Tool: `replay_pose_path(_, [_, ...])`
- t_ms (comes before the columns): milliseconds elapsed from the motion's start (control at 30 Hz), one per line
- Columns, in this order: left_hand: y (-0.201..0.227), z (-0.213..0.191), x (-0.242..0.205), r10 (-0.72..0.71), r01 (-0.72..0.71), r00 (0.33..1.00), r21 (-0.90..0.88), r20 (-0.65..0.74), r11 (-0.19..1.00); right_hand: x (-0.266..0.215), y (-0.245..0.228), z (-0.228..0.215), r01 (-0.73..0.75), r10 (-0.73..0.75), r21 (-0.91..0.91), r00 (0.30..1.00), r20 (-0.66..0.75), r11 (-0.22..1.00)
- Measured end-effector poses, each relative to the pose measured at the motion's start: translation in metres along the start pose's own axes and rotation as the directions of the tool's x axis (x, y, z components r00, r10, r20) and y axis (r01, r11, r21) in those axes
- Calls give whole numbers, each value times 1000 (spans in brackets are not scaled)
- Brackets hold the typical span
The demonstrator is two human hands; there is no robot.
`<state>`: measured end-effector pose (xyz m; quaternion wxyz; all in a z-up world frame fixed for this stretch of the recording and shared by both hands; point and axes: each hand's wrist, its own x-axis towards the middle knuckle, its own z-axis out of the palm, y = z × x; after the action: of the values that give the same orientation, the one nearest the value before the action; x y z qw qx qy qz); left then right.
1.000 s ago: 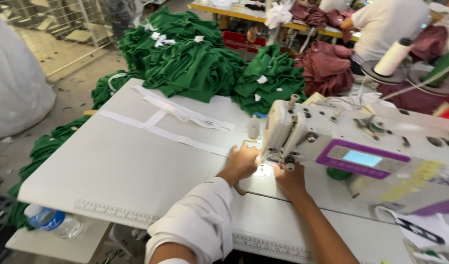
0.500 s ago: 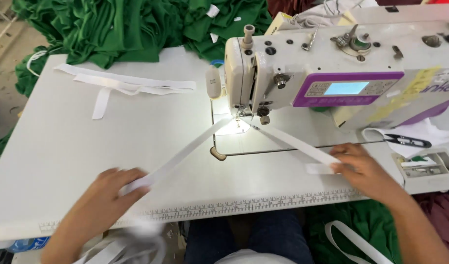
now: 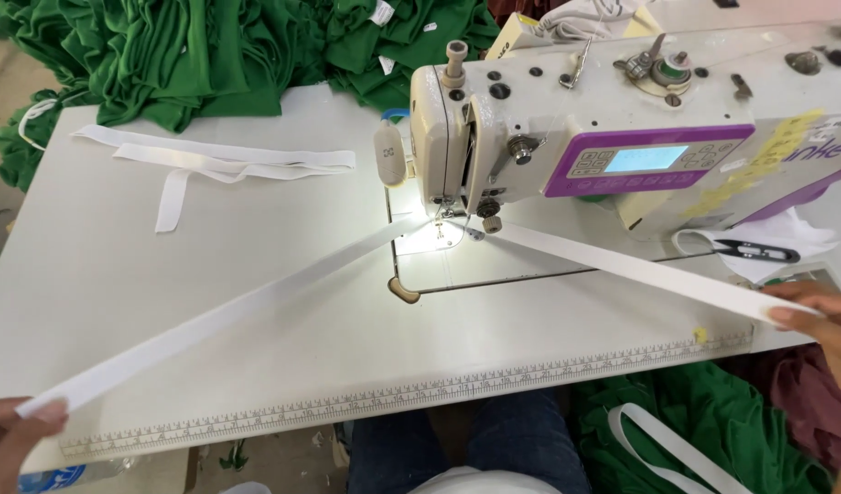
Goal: Feeding and sewing white elastic bands through an industrial sewing machine
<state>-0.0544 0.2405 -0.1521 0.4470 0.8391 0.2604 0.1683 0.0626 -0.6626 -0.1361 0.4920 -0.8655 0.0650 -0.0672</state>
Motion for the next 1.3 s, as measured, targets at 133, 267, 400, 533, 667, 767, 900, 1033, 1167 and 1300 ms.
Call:
replay_pose_path(133, [75, 42, -1, 221, -187, 974, -695, -41, 694, 16, -19, 22, 260, -239, 573, 964, -113, 777])
replay_pose_path(267, [191, 130, -14, 205, -229, 969, -805, -137, 547, 30, -91, 130, 478, -441, 658, 865, -239, 582])
replay_pose_path(400, [224, 241, -10, 415, -130, 883, -736, 219, 664, 60, -118, 237, 284, -398, 574, 914, 81, 769])
replay_pose_path(533, [261, 301, -20, 594, -384, 630, -464, 500, 798, 76, -133, 314, 516, -554, 213, 713, 430, 829])
replay_pose_path(667, [233, 357, 2, 567, -499, 592, -291, 573, 816, 86, -140, 332, 651, -529, -166, 718, 452, 741])
replay_pose_path(767, [205, 379, 9, 576, -599, 592, -172, 563, 782, 90, -134, 335, 750, -648, -179, 647, 402, 637])
replay_pose_path(900, [207, 390, 12, 722, -766, 522, -122, 454, 631, 95, -122, 338, 820, -766, -271, 570, 298, 504])
replay_pose_path(1033, [199, 393, 18, 876, -943, 318, 24, 362, 332, 91, -119, 343, 847, -841, -309, 502, 201, 432])
replay_pose_path(1167, [198, 388, 20, 914, -973, 214, -4, 344, 230, 89, -131, 336, 878, -874, -334, 429, 228, 344])
replay_pose_path(1300, [191, 392, 22, 910, -974, 206, -19, 360, 228, 87, -131, 336, 879, -857, -311, 445, 261, 361])
